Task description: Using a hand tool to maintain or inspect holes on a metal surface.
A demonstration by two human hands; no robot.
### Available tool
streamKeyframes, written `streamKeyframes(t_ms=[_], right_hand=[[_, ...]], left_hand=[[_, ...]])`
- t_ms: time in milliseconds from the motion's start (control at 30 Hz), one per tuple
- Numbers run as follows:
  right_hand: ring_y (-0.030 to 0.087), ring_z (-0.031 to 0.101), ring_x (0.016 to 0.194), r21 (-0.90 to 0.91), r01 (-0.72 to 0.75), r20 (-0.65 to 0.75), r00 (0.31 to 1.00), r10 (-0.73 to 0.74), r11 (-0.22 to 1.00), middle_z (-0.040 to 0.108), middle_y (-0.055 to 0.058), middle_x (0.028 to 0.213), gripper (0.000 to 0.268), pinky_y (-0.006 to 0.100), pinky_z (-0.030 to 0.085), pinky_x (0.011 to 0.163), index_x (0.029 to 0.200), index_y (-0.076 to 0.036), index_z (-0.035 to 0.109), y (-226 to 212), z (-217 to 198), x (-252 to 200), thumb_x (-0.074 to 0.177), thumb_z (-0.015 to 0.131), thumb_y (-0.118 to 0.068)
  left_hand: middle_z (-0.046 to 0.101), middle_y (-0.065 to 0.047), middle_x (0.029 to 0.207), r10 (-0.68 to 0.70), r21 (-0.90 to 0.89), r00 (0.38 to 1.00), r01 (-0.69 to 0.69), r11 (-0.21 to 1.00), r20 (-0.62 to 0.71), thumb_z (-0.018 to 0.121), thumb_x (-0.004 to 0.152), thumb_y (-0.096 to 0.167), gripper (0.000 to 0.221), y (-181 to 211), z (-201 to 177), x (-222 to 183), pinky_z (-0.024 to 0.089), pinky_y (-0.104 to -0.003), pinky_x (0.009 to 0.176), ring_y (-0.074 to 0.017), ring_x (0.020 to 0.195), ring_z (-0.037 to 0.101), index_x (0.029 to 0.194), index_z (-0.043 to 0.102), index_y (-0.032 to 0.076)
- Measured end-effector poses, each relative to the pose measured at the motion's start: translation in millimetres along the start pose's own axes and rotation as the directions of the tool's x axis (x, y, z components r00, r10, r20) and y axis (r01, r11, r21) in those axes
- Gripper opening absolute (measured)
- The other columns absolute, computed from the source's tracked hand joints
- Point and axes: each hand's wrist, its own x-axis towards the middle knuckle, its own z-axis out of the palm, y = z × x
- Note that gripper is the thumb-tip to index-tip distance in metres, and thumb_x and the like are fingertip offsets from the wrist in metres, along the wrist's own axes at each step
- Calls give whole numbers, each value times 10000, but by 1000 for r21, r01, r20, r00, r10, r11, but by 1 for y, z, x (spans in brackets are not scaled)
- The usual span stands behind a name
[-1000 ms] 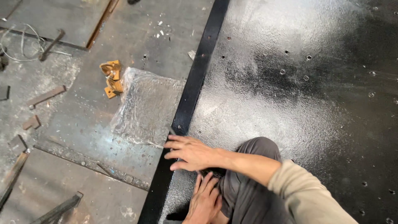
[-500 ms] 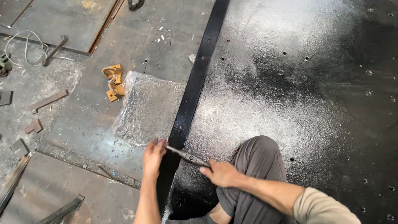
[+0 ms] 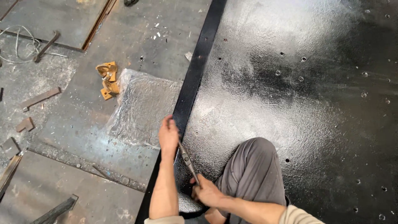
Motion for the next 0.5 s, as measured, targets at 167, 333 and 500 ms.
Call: streamKeyframes(t_ms=[167,333,500], right_hand=[[160,642,721,-88,66,-9,998,-67,994,642,57,849,320,366,571,652,1236,-68,542,-13,-49,-3,958,671,-163],[246,680,692,-262,185,94,982,-166,947,644,123,821,497,430,569,660,1366,-36,362,-6,-2,-21,965,613,-189],[324,651,880,-260,299,256,938,-233,918,596,278,1014,701,430,533,819,1430,20,201,52,71,25,984,675,-239]], left_hand=[[674,-87,838,-196,-141,975,181,973,-101,607,1018,174,284,-53,-65,-13,457,-305,567,-150,670,587,1260,669,39],[735,-121,990,-330,-230,937,297,927,-118,575,977,203,390,-65,-54,-25,560,-330,655,-196,732,690,1294,600,-22],[725,-225,1100,-54,270,999,52,962,2,474,1066,392,469,47,39,-41,569,-442,820,-337,921,715,1306,639,25]])
